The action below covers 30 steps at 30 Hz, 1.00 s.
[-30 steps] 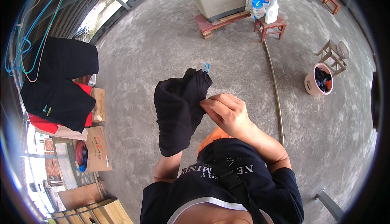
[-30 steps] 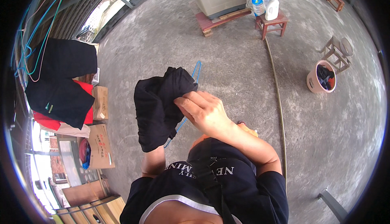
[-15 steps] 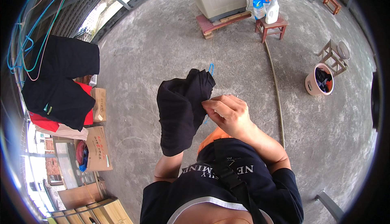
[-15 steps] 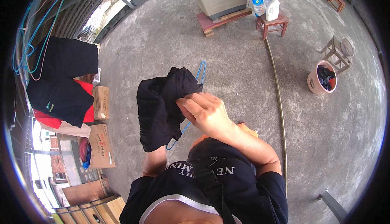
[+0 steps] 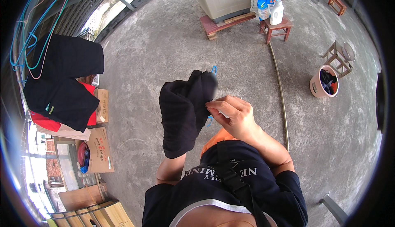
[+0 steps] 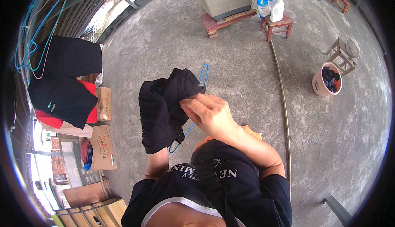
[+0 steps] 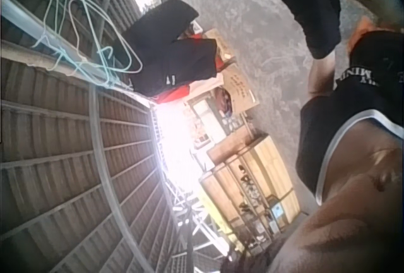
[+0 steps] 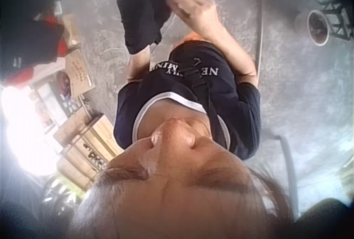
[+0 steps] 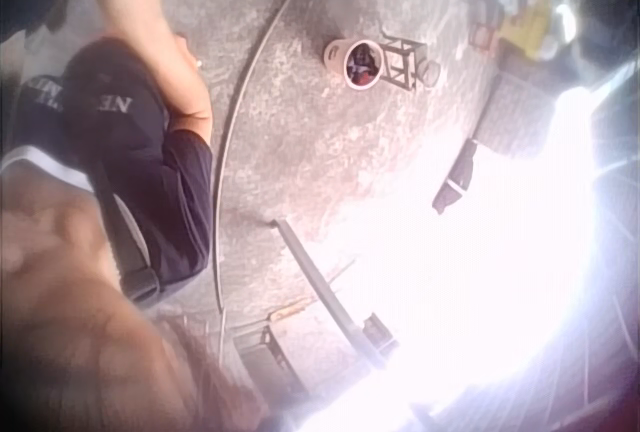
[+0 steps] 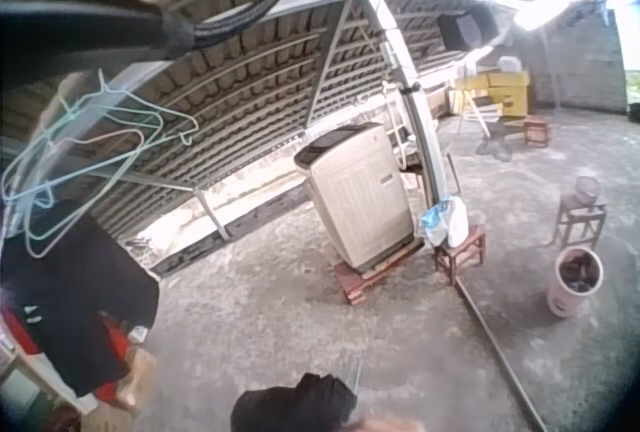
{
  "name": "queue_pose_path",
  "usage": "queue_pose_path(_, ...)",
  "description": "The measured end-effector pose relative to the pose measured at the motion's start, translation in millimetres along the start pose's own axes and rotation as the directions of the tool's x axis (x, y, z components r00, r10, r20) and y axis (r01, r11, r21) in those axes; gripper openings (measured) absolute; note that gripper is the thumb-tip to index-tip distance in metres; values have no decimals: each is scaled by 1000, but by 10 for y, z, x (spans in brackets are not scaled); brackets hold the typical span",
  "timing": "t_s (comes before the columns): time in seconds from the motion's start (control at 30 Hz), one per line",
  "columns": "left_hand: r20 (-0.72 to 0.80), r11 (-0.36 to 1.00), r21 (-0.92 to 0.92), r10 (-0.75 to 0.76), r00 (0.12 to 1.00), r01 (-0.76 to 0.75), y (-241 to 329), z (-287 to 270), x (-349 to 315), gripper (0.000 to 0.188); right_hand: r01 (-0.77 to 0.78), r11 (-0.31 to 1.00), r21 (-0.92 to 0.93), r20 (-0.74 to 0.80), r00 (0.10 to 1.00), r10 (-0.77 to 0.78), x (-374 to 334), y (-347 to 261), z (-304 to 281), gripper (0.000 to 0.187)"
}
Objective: The person slides a black garment onto a blue plastic hanger and then hangs the hanger on a laundry rack.
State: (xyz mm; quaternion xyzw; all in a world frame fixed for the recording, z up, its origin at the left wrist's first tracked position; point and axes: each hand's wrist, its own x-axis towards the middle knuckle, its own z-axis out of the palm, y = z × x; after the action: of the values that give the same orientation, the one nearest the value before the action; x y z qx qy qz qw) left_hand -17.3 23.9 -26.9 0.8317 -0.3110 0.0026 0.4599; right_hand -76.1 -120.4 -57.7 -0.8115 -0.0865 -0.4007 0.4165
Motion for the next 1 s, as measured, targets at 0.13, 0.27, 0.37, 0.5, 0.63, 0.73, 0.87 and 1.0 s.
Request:
queue_pose_path(0.13, 152, 825, 431, 333, 931, -366, 252, -115, 171, 56, -3, 1000, -19, 6, 1000, 3, -22, 13, 11, 23)
queue_pose_path(0.27, 78, 942, 268, 190, 979, -204, 102, -24, 97, 52, 10, 998, -59, 19, 1000, -8, -26, 20, 17, 24)
queue_pose_path(0.37, 161, 802, 479, 320, 934, -357, 265, -100, 183, 50, 28, 997, -67, -6, 1000, -28, -23, 46, 33, 26)
queue_pose_path(0.5, 110, 872, 373, 299, 948, -318, 84, -45, 106, 50, 21, 998, -59, -47, 999, -24, 8, 31, 38, 27)
queue_pose_path(0.63, 37, 892, 359, 280, 959, -274, 39, -35, 78, 48, -15, 999, -39, -54, 998, 12, 4, 32, 11, 24)
queue_pose_path(0.73, -150, 994, 95, 58, 987, -44, 31, -5, -19, 47, 12, 1000, 1, -29, 1000, -12, 16, 43, -7, 21)
queue_pose_path(0.87, 28, 909, 327, 262, 965, -257, 153, -48, 100, 48, 17, 1000, -12, 2, 1000, -17, -7, 50, -17, 20)
queue_pose_path(1.0, 162, 821, 450, 312, 936, -351, 251, -82, 177, 48, 39, 998, -52, -1, 999, -39, 0, 50, 12, 23)
